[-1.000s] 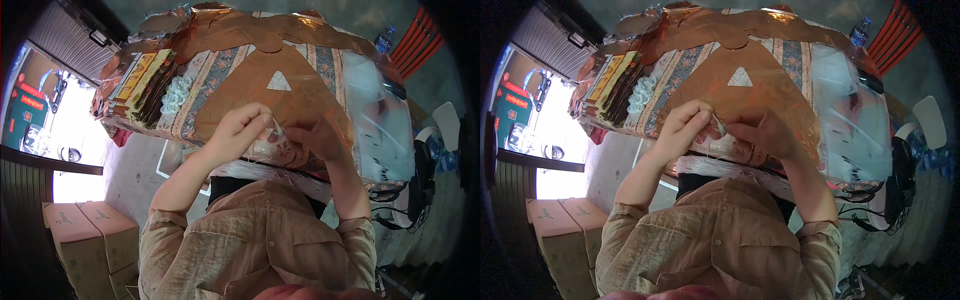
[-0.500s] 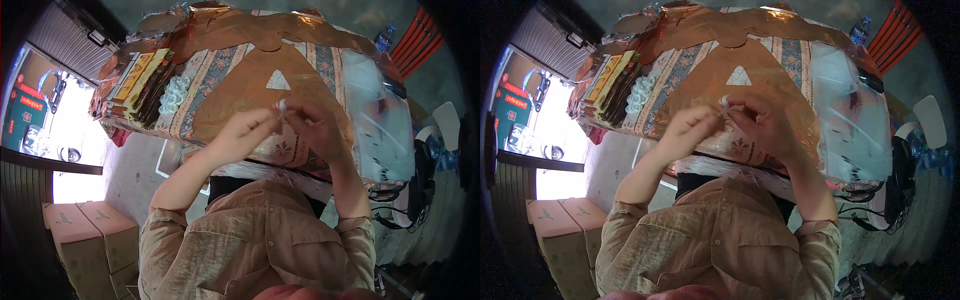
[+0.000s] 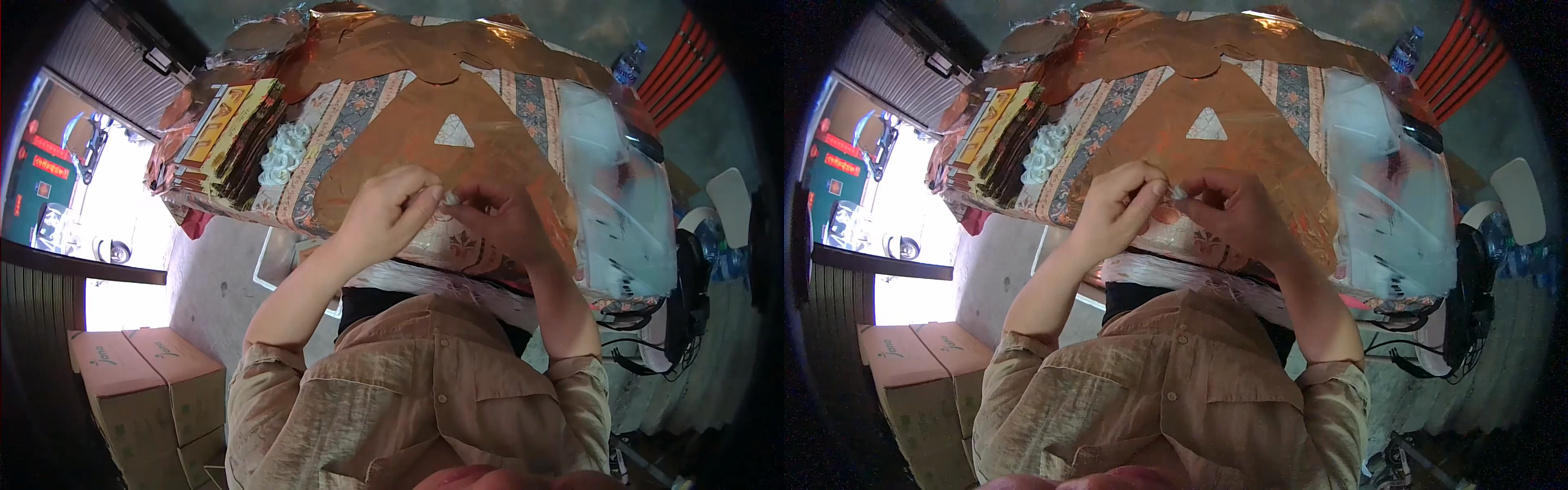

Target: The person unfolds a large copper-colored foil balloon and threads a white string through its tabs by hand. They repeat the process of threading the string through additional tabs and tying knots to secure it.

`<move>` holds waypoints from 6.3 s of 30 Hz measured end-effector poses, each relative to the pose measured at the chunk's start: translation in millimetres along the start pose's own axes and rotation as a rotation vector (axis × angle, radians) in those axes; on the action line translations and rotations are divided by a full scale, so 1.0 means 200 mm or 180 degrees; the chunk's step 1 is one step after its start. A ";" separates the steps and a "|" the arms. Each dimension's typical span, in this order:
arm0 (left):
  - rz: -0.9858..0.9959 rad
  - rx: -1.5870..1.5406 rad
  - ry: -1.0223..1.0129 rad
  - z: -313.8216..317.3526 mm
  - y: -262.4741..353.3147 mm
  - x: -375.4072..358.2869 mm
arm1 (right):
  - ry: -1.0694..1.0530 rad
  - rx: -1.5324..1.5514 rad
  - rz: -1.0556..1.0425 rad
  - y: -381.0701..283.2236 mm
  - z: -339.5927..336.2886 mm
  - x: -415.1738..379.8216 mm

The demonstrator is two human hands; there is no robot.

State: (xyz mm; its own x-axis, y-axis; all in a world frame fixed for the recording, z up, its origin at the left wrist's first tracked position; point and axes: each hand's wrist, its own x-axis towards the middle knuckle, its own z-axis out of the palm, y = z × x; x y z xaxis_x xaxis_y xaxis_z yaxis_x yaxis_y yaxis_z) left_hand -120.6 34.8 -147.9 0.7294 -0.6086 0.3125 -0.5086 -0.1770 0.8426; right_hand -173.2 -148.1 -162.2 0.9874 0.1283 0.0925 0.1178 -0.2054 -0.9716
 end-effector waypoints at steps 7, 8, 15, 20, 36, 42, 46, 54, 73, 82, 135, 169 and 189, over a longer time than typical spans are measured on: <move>-0.0564 -0.1488 -0.0204 0.03 -0.05 -0.01 | -0.0268 0.1248 0.0113 0.01 0.03 0.00; -0.0618 -0.1744 -0.0178 0.04 -0.06 -0.01 | -0.0304 0.1375 0.0180 0.03 0.03 0.01; -0.0572 -0.1810 0.0279 0.12 -0.12 -0.03 | 0.0219 0.2337 0.0141 0.05 0.07 0.03; -0.0812 -0.2008 0.0195 0.12 -0.12 -0.02 | 0.0315 0.2204 -0.0166 0.10 0.08 0.04; -0.0776 -0.2019 -0.0459 0.02 -0.11 0.00 | -0.0218 0.2550 0.0154 0.13 0.07 0.02; -0.0656 -0.2897 -0.0342 0.06 -0.14 -0.02 | -0.0232 0.2892 0.0334 0.11 0.09 0.02; -0.0462 -0.2730 -0.0328 0.06 -0.18 -0.02 | -0.0201 0.2632 0.0202 0.11 0.09 0.04; -0.0611 -0.1996 -0.0303 0.03 -0.16 -0.04 | -0.0198 0.2664 0.0397 0.15 0.10 0.03; -0.0070 0.3396 0.1789 -0.66 -0.40 -0.16 | 0.0289 0.1617 0.0284 0.21 0.10 0.02; -0.0780 0.3951 0.1500 -0.64 -0.31 -0.24 | 0.0387 0.1768 0.0163 0.24 0.10 0.00; -0.0113 -0.2692 -0.0873 0.00 0.17 0.03 | 0.0851 -0.1043 -0.1880 -0.71 -0.13 0.20; 0.0237 -0.4316 0.2300 -1.71 -0.07 -0.81 | -0.0706 0.0572 0.0924 -0.23 -0.29 -0.43; -0.0505 -0.0444 -0.0698 -0.19 0.04 -0.16 | -0.0643 0.0116 -0.0024 -0.12 0.20 0.03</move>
State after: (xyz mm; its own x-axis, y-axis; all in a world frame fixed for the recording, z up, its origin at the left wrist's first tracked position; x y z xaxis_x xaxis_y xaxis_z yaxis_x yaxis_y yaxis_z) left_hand -130.8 82.1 -135.5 0.6707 -0.7371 0.0828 -0.3175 -0.1844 0.9302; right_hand -173.8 -104.4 -147.5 0.9449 0.3224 0.0578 0.1175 -0.1689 -0.9786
